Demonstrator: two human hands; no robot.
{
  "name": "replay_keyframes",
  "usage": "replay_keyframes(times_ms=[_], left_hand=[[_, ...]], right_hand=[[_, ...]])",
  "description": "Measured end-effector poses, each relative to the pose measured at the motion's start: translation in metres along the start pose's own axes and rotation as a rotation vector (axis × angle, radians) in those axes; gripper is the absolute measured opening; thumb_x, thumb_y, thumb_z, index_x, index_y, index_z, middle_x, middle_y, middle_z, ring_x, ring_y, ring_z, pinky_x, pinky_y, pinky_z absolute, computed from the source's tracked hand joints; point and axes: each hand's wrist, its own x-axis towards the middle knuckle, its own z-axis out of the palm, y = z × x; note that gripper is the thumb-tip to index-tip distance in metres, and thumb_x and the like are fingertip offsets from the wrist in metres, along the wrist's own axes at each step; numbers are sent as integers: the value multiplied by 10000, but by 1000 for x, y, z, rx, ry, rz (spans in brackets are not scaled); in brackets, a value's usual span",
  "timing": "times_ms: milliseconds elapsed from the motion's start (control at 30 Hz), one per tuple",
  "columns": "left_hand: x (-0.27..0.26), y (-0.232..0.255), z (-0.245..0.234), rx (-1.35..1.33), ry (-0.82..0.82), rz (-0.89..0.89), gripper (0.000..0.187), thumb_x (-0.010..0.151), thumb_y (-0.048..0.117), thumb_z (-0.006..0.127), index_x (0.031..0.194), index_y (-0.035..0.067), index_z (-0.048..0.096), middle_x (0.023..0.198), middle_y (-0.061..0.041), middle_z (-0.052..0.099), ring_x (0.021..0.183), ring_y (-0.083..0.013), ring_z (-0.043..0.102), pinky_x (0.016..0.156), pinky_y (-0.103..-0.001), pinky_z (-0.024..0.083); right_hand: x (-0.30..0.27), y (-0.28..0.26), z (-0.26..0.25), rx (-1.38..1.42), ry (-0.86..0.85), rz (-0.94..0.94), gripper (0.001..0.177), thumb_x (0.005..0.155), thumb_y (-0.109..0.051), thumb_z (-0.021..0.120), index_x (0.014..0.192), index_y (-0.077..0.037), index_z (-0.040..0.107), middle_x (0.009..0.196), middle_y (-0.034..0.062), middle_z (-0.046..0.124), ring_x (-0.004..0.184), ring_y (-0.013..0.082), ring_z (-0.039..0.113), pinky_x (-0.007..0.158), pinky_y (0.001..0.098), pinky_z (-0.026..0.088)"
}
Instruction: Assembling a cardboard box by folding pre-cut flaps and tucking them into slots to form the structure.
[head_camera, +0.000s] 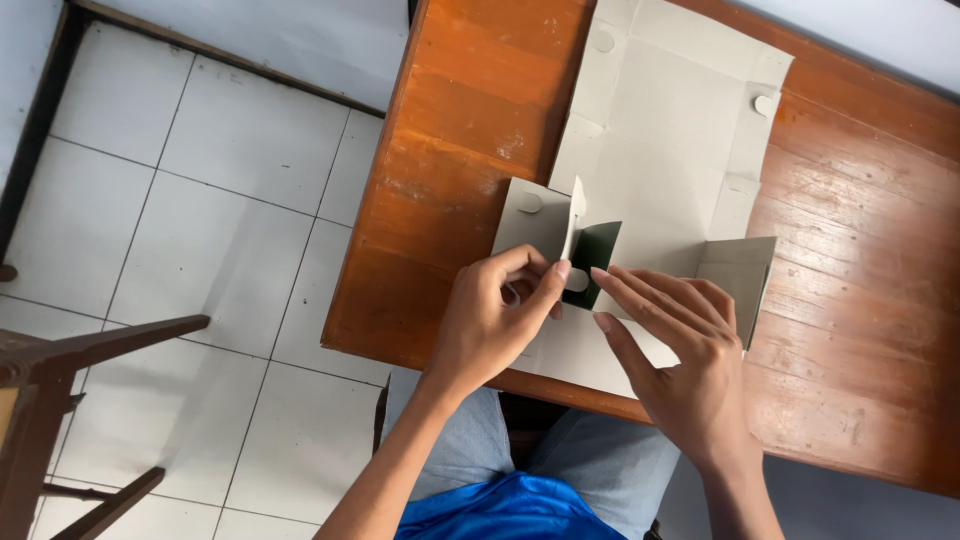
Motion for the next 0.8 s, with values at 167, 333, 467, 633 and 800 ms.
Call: replay_keyframes(times_ms=[167,333,467,633,800], left_hand=[[2,-2,-1,-47,-15,5,346,985,374,577,770,113,654,616,62,549,584,-45,459,552,-243,397],[1,-4,0,-39,-24,41,271,959,291,642,759,109,623,648,45,608,596,-56,510,568,-240,457],[2,-9,4,-43,-12,61,298,957,320,642,744,113,620,655,41,618,604,-56,510,563,-243,455],[2,-8,7,-66,6,12,318,957,316,647,711,120,594,591,55,524,574,-56,420,538,-254,385],[2,-6,8,-53,26,0,329,961,305,654,699,119,584,571,58,501,560,-53,398,532,-254,373]], right_hand=[[6,-1,-3,42,-32,6,301,954,-111,738,1255,-97,733,1228,65,764,1139,212,721,996,369,440],[6,-2,-4,32,-60,28,300,954,-98,728,1254,-94,731,1216,71,766,1138,212,719,994,370,446],[5,0,-3,42,-64,30,291,952,-89,734,1244,-92,733,1217,77,765,1122,207,720,1001,369,438],[5,-1,-4,93,-84,143,338,906,-94,769,1242,-106,736,1221,65,763,1063,178,728,1057,354,432],[6,1,-6,82,-88,167,335,899,-119,783,1233,-119,751,1117,33,779,972,164,695,1053,329,428]])
